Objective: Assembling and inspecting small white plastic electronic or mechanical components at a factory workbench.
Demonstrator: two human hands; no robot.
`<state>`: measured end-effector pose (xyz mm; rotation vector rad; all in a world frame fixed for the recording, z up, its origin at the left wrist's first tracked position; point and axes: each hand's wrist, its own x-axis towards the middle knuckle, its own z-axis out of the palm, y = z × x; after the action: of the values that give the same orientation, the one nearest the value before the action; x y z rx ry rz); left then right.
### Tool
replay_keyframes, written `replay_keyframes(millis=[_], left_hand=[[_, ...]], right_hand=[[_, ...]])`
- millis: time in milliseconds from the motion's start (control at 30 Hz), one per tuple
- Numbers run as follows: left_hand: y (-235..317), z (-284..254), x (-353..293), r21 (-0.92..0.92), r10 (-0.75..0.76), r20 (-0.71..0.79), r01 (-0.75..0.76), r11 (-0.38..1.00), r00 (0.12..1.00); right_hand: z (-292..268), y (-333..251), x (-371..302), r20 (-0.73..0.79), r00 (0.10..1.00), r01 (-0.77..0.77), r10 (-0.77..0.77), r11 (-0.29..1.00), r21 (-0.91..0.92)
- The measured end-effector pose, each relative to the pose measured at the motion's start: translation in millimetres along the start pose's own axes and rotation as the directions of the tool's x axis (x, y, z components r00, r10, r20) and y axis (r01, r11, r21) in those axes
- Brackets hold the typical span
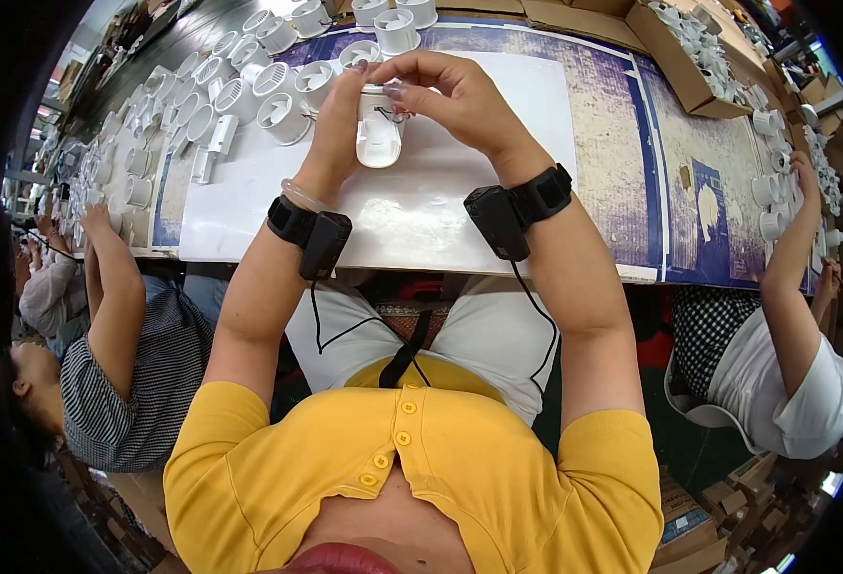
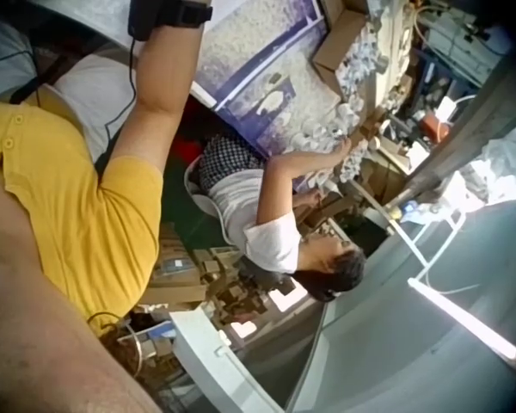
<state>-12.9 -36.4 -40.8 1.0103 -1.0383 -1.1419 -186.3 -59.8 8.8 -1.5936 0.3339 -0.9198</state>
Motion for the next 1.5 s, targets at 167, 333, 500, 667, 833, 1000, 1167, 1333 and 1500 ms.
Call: replay_keyframes(millis=[167,333,500,667,833,1000,1167,1333,1500], left_hand=[[15,7,-11,0.014,0.004,-0.037,-0.003,1.0,0.999],[17,7,-11,-0.204,-0.124,-0.052,0.111,0.973,0.991],[13,8,-11,-0.077,0.017,-0.094,-0.024,0.997,0.995],[12,9,-10,0.129,0.107,-0.093,-0.095,0.987,0.99],[10,10,-11,0.164,-0.007,0.034,0.001,0.986,0.999],[14,11,-18,-0.033,-0.122,0.245,0.134,0.99,0.962],[16,14,-24,0.077,0.232,0.364,-0.277,0.958,0.902],[28,19,-28,0.426,0.29,0.355,-0.431,0.796,0.888],[28,16,-23,0.547,0.427,0.382,-0.572,0.611,0.82]], right_hand=[[-7,3,0,0.067,0.995,0.085,-0.076,0.986,-0.146],[-10,-4,-4,0.084,0.995,0.073,-0.044,0.922,-0.381],[4,-9,-3,0.103,0.995,0.048,0.011,0.833,-0.552],[5,-6,-4,0.018,0.999,-0.032,0.047,0.869,-0.493],[3,2,0,-0.005,0.997,0.079,-0.083,0.965,-0.251],[-2,-1,-2,-0.074,0.997,-0.033,0.03,0.998,-0.044],[-5,-4,-2,-0.159,0.987,0.006,-0.026,0.992,-0.129],[-7,-10,-5,-0.108,0.979,0.131,-0.171,0.945,-0.3],[-15,-21,-6,-0.109,0.985,0.06,-0.133,0.858,-0.51]])
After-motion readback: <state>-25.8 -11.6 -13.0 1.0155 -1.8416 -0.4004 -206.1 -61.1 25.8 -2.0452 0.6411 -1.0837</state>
